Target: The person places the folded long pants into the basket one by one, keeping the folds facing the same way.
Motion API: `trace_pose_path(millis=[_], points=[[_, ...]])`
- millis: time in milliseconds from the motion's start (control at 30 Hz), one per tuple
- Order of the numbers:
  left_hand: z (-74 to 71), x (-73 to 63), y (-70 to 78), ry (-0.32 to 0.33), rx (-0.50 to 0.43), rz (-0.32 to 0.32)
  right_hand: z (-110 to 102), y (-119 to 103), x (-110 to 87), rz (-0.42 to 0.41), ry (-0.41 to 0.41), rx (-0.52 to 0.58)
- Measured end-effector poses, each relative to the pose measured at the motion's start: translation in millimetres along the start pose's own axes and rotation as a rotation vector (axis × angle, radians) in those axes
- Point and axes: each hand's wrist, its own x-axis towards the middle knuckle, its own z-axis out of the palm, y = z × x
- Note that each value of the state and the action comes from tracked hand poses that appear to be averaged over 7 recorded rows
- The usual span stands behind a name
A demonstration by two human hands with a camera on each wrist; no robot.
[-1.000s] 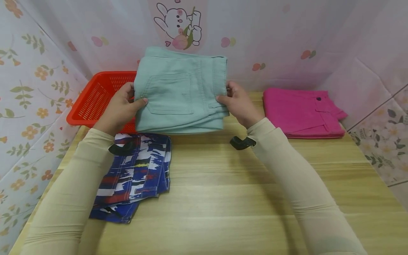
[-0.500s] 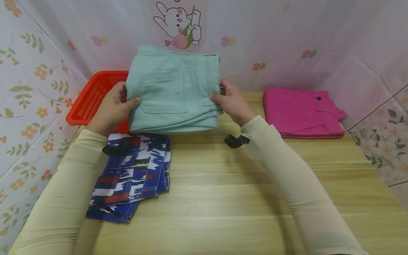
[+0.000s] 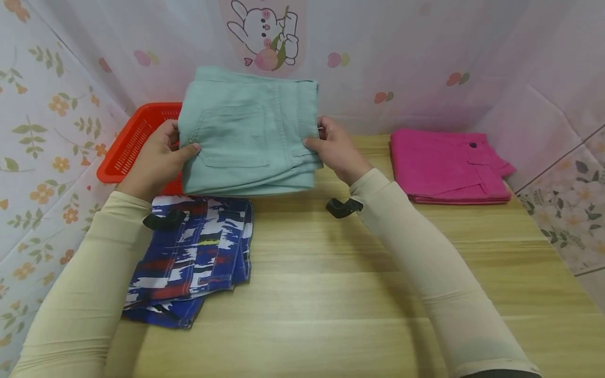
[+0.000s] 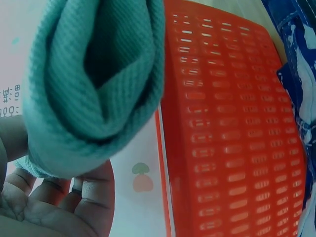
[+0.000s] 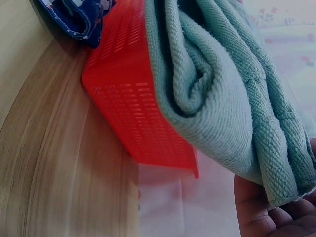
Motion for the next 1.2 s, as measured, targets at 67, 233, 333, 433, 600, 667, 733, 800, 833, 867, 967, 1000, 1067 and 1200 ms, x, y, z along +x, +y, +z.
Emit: trace_pose_path(millis=[67, 233, 333, 433, 600, 667, 733, 800, 833, 867, 967, 1000, 1067, 1200], points=[[-2.1, 0.1, -0.4, 0.003, 0.0, 0.005, 1, 0, 1.6, -0.004, -0.006, -0.001], [-6.4, -1.6, -1.8, 0.016, 0.014, 0.003, 5, -2, 5.5, -0.005, -0.012, -0.001], [-8.9, -2.6, -2.6, 0.022, 0.015, 0.0, 8, -2, 7.5, -0.006, -0.01, -0.007], [-11.4, -3.4, -3.9, 0.027, 0.011, -0.008, 11, -3, 9.1, -0.004, -0.012, -0.01], [-16.2, -4.5, -6.1, 0.04, 0.019, -0.005, 16, -5, 11.8, -0.003, -0.033, 0.009], [-17.8, -4.9, -6.3, 0.041, 0.022, 0.001, 18, -6, 13.1, -0.002, -0.035, 0.009], [-19.6, -4.8, -6.6, 0.042, 0.026, 0.0, 20, -6, 15.0, -0.004, -0.033, 0.007], [-21.4, -4.7, -6.8, 0.043, 0.023, 0.001, 22, -6, 17.4, -0.003, -0.031, 0.002], [-22.4, -4.5, -6.9, 0.044, 0.021, 0.001, 23, -6, 18.7, -0.003, -0.033, 0.001], [-23.7, -4.1, -7.4, 0.045, 0.021, -0.004, 24, -6, 19.8, -0.003, -0.035, 0.001], [-26.7, -3.5, -7.9, 0.05, 0.031, 0.002, 27, -7, 22.6, -0.005, -0.04, -0.001], [-28.1, -3.1, -8.3, 0.051, 0.031, -0.002, 28, -7, 23.3, -0.006, -0.042, 0.001], [-30.3, -2.8, -8.8, 0.055, 0.036, -0.003, 30, -7, 24.7, -0.01, -0.044, 0.003], [-34.8, -2.5, -9.4, 0.064, 0.036, 0.01, 34, -8, 28.1, -0.021, -0.045, 0.006]])
